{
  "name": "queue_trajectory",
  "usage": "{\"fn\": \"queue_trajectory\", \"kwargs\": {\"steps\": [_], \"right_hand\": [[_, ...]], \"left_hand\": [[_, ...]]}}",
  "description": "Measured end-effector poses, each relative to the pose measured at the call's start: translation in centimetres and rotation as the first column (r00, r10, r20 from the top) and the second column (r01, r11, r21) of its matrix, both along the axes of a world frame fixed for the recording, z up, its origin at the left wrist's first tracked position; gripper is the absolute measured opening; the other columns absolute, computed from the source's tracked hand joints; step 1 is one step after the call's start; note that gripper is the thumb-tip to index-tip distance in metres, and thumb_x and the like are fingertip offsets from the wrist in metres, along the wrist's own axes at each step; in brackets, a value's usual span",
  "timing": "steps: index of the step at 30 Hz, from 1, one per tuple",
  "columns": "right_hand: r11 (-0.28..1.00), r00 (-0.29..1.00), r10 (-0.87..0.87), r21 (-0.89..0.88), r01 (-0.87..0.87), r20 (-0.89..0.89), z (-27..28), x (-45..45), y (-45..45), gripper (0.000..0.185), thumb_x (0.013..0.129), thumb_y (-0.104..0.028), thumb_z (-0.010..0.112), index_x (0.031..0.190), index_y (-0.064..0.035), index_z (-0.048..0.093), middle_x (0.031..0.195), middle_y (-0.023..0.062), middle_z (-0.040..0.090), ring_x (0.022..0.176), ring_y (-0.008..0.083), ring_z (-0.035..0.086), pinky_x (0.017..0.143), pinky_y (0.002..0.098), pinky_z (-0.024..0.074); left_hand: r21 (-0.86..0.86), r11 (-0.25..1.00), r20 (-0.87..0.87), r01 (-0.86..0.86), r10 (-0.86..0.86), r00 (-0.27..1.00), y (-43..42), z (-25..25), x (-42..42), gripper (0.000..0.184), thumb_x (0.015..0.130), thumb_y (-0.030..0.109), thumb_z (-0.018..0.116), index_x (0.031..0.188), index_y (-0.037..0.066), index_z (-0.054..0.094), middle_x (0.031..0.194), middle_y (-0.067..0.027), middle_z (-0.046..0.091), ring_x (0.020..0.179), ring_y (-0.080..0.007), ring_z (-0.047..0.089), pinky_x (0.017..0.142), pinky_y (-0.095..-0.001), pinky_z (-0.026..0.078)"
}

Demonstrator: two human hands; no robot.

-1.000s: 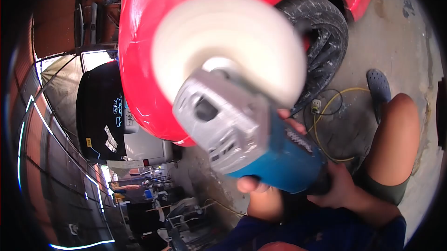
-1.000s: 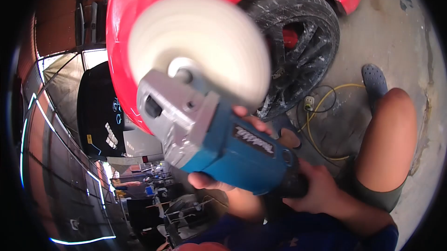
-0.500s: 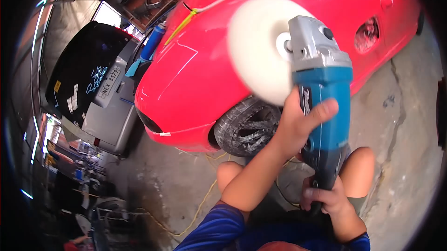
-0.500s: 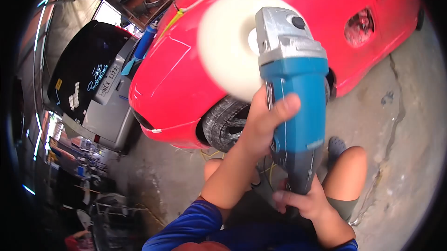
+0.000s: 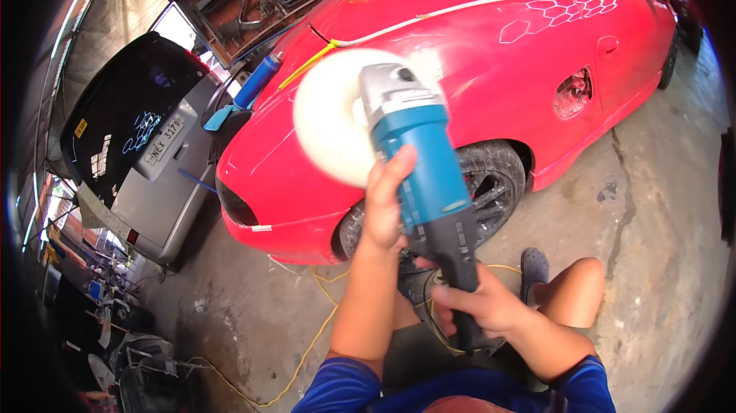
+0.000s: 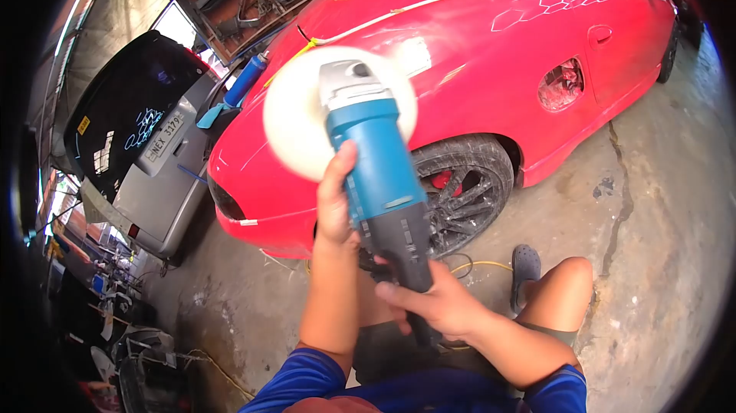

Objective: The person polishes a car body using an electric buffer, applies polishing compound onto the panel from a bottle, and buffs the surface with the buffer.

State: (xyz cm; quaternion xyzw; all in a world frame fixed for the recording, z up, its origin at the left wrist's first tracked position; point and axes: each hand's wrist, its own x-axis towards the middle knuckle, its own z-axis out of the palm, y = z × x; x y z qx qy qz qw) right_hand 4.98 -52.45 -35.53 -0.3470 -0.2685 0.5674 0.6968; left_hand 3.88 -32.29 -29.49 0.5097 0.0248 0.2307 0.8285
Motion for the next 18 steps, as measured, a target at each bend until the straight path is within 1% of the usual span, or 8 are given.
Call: {"fn": "queue_trajectory", "kwargs": {"steps": [1, 3, 5, 6, 8, 12, 17, 18], "right_hand": [[1.0, 0.999, 0.023, -0.009, -0.023, 0.024, 0.1, -0.4, 0.4, 0.064, 0.105, -0.014, 0.071, 0.16, -0.0044, 0.04, 0.087, 0.0058, 0.062, 0.071, 0.0169, 0.065, 0.064, 0.0338, 0.0549], [0.998, 0.996, 0.027, 0.058, -0.032, 0.089, 0.1, -1.0, 0.2, 0.068, 0.104, -0.011, 0.071, 0.161, -0.0054, 0.036, 0.096, 0.007, 0.064, 0.078, 0.017, 0.067, 0.069, 0.0339, 0.0564], [0.978, 0.986, -0.019, 0.207, -0.016, 0.167, -0.1, -1.5, -0.2, 0.076, 0.101, -0.007, 0.071, 0.164, -0.0063, 0.029, 0.104, 0.0106, 0.067, 0.087, 0.02, 0.07, 0.076, 0.0371, 0.0583], [0.968, 0.977, 0.022, 0.239, -0.074, 0.213, 0.5, -1.0, -0.8, 0.094, 0.099, -0.002, 0.07, 0.171, -0.0112, 0.011, 0.116, 0.0152, 0.066, 0.095, 0.022, 0.071, 0.083, 0.0383, 0.0586], [0.927, 0.961, -0.103, 0.375, -0.001, 0.257, 1.8, -1.3, -1.1, 0.105, 0.098, 0.001, 0.072, 0.173, -0.0129, 0.001, 0.12, 0.0149, 0.064, 0.093, 0.0195, 0.07, 0.082, 0.0352, 0.0594], [0.937, 0.978, -0.098, 0.348, 0.027, 0.186, 4.8, 0.0, -2.0, 0.122, 0.091, 0.007, 0.07, 0.175, -0.0282, -0.011, 0.116, 0.02, 0.062, 0.079, 0.0242, 0.071, 0.068, 0.035, 0.0586], [0.902, 0.934, -0.347, 0.301, 0.309, 0.082, 9.0, 2.1, -1.6, 0.121, 0.082, 0.004, 0.07, 0.176, -0.0269, 0.001, 0.104, 0.0153, 0.061, 0.057, 0.0214, 0.061, 0.052, 0.0336, 0.0533], [0.891, 0.938, -0.344, 0.331, 0.312, 0.042, 9.5, 2.8, -1.4, 0.119, 0.084, 0.008, 0.068, 0.175, -0.0253, 0.0, 0.106, 0.0145, 0.061, 0.061, 0.021, 0.063, 0.053, 0.033, 0.0533]], "left_hand": [[-0.008, 0.998, 0.029, 0.055, -0.054, 0.998, 1.2, -0.5, -0.8, 0.052, 0.107, 0.043, 0.063, 0.13, -0.004, 0.063, 0.104, -0.0135, 0.076, 0.084, -0.0187, 0.075, 0.074, -0.0324, 0.063], [0.029, 0.999, 0.055, -0.029, 0.028, 0.998, 2.3, -0.5, -2.2, 0.08, 0.102, 0.06, 0.06, 0.146, -0.006, 0.05, 0.116, -0.0243, 0.071, 0.095, -0.0353, 0.077, 0.082, -0.0453, 0.067], [-0.103, 0.995, 0.121, -0.011, 0.024, 0.992, 2.5, 0.4, -3.0, 0.081, 0.103, 0.06, 0.06, 0.15, -0.005, 0.047, 0.118, -0.0242, 0.071, 0.097, -0.0364, 0.077, 0.082, -0.0473, 0.067], [-0.08, 0.996, 0.145, -0.026, 0.038, 0.989, 2.9, 0.7, -3.0, 0.079, 0.104, 0.059, 0.058, 0.15, -0.004, 0.048, 0.12, -0.0239, 0.071, 0.098, -0.0364, 0.077, 0.081, -0.0486, 0.067], [-0.051, 0.999, 0.194, 0.011, -0.001, 0.981, 3.5, 2.2, -2.5, 0.076, 0.106, 0.058, 0.055, 0.15, -0.003, 0.049, 0.121, -0.0236, 0.072, 0.098, -0.0359, 0.077, 0.083, -0.0486, 0.067], [-0.064, 0.991, 0.226, 0.114, -0.097, 0.969, 3.8, 5.6, 1.0, 0.07, 0.108, 0.057, 0.052, 0.15, 0.001, 0.051, 0.122, -0.0215, 0.073, 0.1, -0.0332, 0.077, 0.086, -0.0481, 0.066], [-0.033, 0.972, 0.205, 0.234, -0.222, 0.953, 3.3, 9.3, 8.4, 0.063, 0.106, 0.053, 0.058, 0.145, 0.004, 0.057, 0.115, -0.0159, 0.074, 0.098, -0.0314, 0.078, 0.086, -0.05, 0.067], [-0.015, 0.97, 0.19, 0.243, -0.236, 0.953, 3.9, 9.8, 9.9, 0.062, 0.106, 0.053, 0.059, 0.143, 0.004, 0.058, 0.114, -0.0159, 0.074, 0.096, -0.0316, 0.078, 0.085, -0.0496, 0.067]]}}
